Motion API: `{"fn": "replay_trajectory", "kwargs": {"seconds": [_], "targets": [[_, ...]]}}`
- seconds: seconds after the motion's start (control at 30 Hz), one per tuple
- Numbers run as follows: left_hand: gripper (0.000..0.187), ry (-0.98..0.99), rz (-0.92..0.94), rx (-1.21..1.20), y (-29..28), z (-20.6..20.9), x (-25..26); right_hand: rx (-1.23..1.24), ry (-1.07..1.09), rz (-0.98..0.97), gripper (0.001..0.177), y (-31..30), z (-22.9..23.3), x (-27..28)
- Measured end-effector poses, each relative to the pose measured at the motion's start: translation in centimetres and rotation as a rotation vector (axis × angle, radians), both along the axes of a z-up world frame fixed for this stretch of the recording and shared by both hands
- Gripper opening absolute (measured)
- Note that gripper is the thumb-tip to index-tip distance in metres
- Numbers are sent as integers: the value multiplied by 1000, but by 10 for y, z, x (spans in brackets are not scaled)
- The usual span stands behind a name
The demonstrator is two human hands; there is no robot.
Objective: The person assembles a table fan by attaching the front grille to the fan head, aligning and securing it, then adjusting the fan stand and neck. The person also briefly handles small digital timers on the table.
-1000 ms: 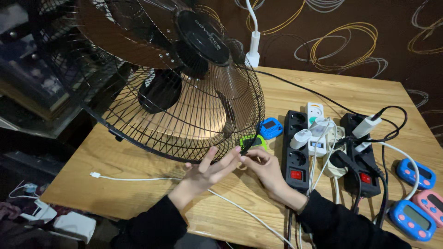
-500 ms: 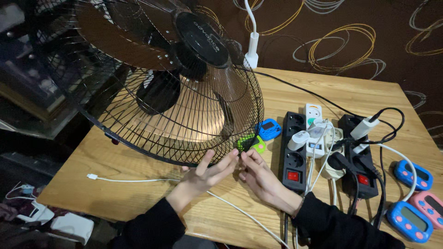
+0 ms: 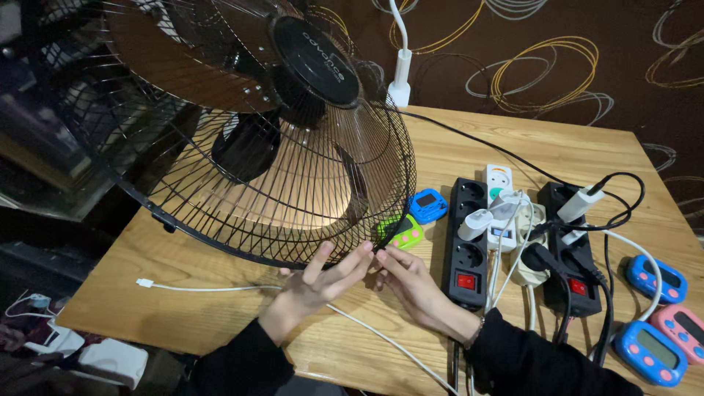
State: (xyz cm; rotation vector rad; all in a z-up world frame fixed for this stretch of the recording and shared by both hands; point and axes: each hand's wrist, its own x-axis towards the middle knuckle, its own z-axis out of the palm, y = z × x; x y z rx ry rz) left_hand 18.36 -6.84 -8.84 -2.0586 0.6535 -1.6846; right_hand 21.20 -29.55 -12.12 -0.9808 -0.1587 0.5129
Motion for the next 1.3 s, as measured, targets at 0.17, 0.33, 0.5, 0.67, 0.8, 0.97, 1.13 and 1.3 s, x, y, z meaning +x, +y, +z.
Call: {"fn": "replay_trajectory", "kwargs": {"seconds": [0.17, 0.33, 0.5, 0.67, 0.8, 0.97, 1.13, 1.3], "targets": [[26, 9, -36, -39, 0, 3, -4, -15, -66, -31, 14, -1, 6, 1], [20, 43, -49, 62, 2, 11, -6, 101, 124, -21, 7, 7, 13, -4], [21, 30, -60, 131, 7, 16, -5, 261, 186, 53, 8, 15, 15, -8], [23, -3, -107, -53, 5, 15, -5, 286, 112, 21, 8, 21, 12, -11], [28, -37, -68, -79, 5, 13, -6, 231, 11, -19, 9, 23, 10, -13], [26, 51, -71, -21, 8, 6, -6, -101, -140, -159, 14, 20, 10, -15], [25, 127, -113, 24, 7, 3, -5, -278, -173, -194, 19, 3, 12, -7], [22, 189, -135, 98, 3, 5, -3, 4, 71, -78, 17, -6, 11, 8]]}}
